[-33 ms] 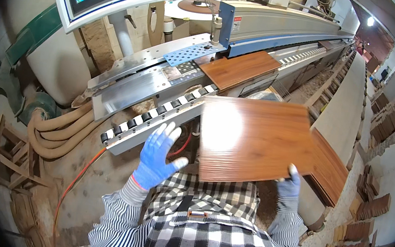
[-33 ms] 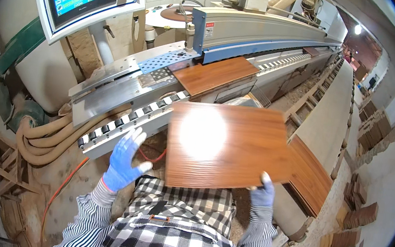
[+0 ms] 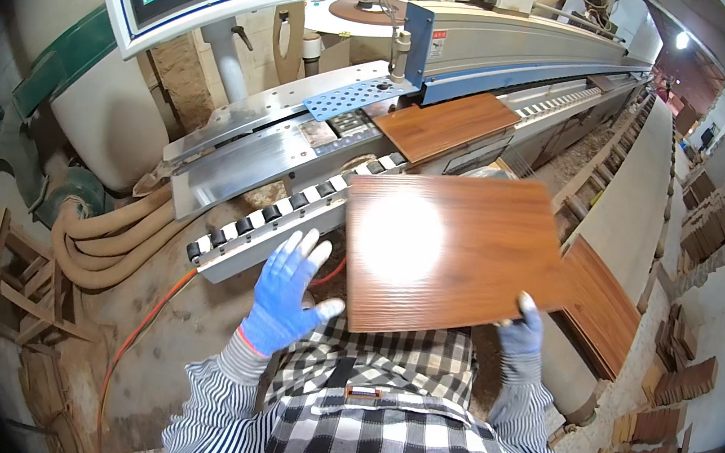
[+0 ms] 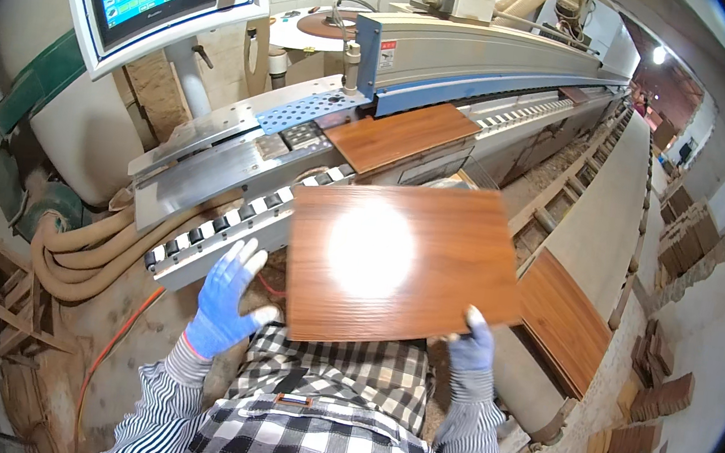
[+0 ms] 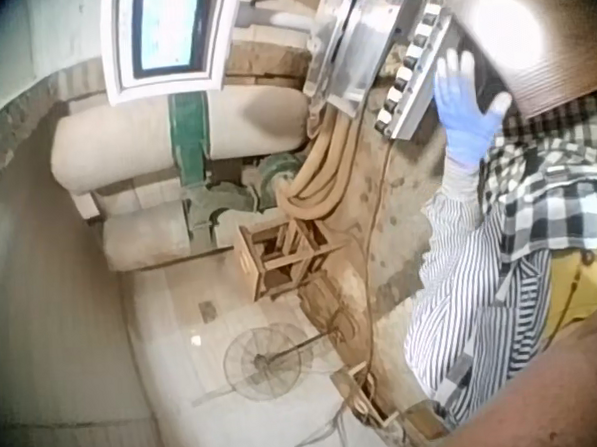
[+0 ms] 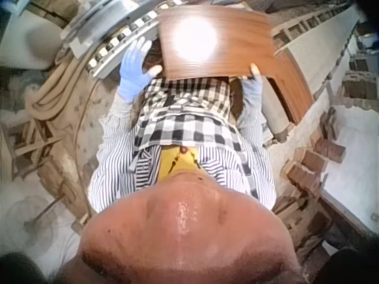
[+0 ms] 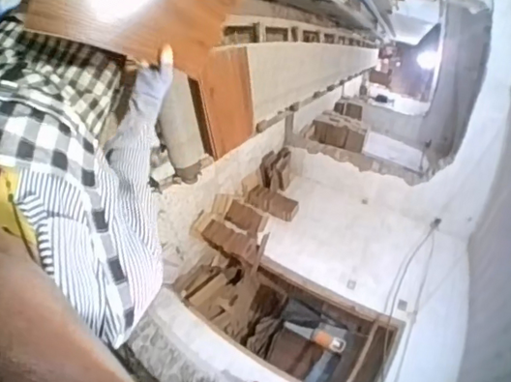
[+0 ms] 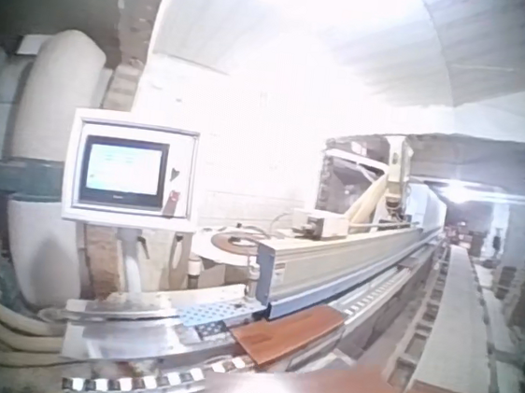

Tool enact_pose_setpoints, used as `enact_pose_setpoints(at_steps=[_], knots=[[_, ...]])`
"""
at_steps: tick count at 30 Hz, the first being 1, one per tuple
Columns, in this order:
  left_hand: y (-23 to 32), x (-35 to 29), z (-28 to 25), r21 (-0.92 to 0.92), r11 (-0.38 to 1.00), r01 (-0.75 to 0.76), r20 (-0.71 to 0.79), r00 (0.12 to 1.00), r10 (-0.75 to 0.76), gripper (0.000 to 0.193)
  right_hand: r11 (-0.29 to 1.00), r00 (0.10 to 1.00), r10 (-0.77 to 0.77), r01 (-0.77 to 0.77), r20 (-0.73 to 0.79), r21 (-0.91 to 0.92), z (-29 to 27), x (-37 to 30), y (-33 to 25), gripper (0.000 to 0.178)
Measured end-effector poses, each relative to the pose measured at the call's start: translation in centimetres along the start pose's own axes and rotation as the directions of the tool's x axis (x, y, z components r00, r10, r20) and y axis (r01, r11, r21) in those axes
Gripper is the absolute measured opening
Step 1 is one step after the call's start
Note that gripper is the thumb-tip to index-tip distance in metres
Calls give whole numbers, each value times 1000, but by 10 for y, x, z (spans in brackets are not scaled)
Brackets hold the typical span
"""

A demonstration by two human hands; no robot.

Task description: The person operates a CNC woodworking machine, placing rectangular wooden panels onto the conveyor, adjusting the machine via a touchscreen interface, and stacking processed panels. The person wears blue gloves and a checkered apron while handling the wood pieces.

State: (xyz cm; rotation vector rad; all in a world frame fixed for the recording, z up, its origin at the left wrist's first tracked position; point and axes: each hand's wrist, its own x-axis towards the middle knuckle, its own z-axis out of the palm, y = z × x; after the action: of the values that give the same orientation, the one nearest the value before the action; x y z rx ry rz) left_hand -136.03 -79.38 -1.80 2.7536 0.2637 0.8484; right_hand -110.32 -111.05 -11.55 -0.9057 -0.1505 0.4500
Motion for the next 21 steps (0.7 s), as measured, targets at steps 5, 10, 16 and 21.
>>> enact_pose_setpoints(at_steps=[5,10,16,21], knots=[[2,-39,-35,205,968,144,178,967,-182,76,965,899,238,-262,367,18,113,30,51,25],[-35,-64,-44,313,909,277,-12,958,-288,67,868,805,426,-492,413,64,180,44,86,25],[-85,-47,-38,367,866,341,-171,939,-297,61,959,843,283,-259,457,-117,174,46,61,59],[-120,-21,-29,310,856,414,-161,910,-382,64,347,962,-33,267,272,-899,32,82,31,40]])
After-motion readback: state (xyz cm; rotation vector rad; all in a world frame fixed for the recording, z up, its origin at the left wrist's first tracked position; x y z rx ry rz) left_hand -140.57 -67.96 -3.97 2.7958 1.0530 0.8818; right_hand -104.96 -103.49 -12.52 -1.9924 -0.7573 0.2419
